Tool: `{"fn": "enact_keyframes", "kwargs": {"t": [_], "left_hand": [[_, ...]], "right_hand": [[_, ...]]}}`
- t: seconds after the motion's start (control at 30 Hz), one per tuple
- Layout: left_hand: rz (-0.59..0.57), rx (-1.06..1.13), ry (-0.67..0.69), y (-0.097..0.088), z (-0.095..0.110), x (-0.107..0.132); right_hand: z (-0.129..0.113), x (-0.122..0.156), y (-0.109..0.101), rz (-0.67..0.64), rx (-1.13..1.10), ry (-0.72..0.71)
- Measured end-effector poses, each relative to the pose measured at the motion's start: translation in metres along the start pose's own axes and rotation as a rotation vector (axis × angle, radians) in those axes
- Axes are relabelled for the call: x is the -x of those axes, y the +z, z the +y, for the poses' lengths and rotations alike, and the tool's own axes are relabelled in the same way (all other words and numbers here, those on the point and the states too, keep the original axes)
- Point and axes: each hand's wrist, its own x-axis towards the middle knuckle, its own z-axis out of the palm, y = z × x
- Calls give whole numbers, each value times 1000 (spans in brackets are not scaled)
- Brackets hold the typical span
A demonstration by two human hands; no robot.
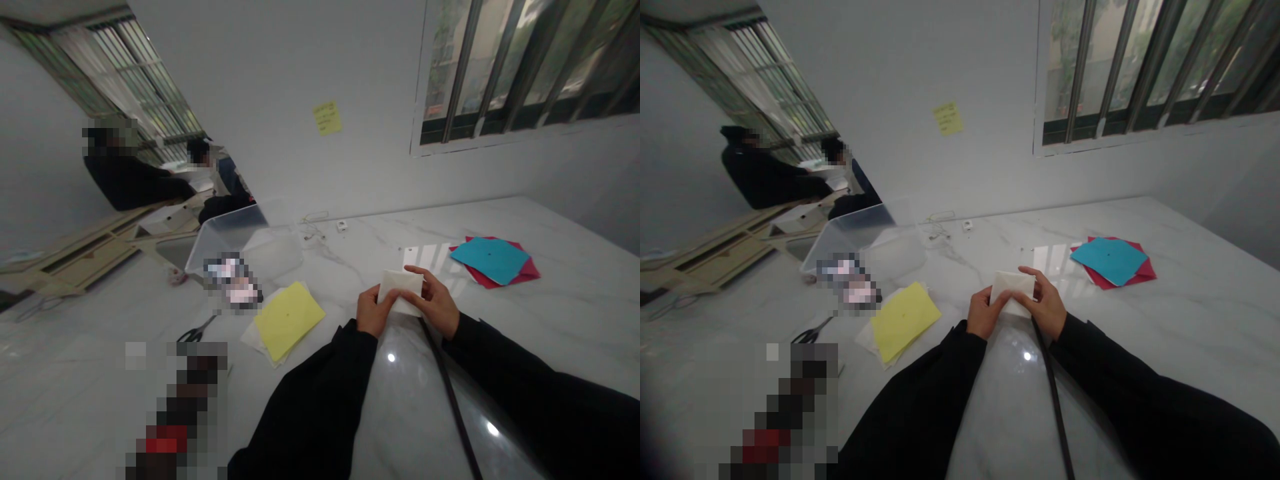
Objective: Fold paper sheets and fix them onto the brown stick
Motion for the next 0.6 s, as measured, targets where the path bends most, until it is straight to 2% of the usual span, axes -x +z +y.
{"fn": "enact_keyframes", "kwargs": {"t": [0.6], "left_hand": [[30,11,11,1,-3,1]], "right_hand": [[10,-3,-1,7,43,-39]]}}
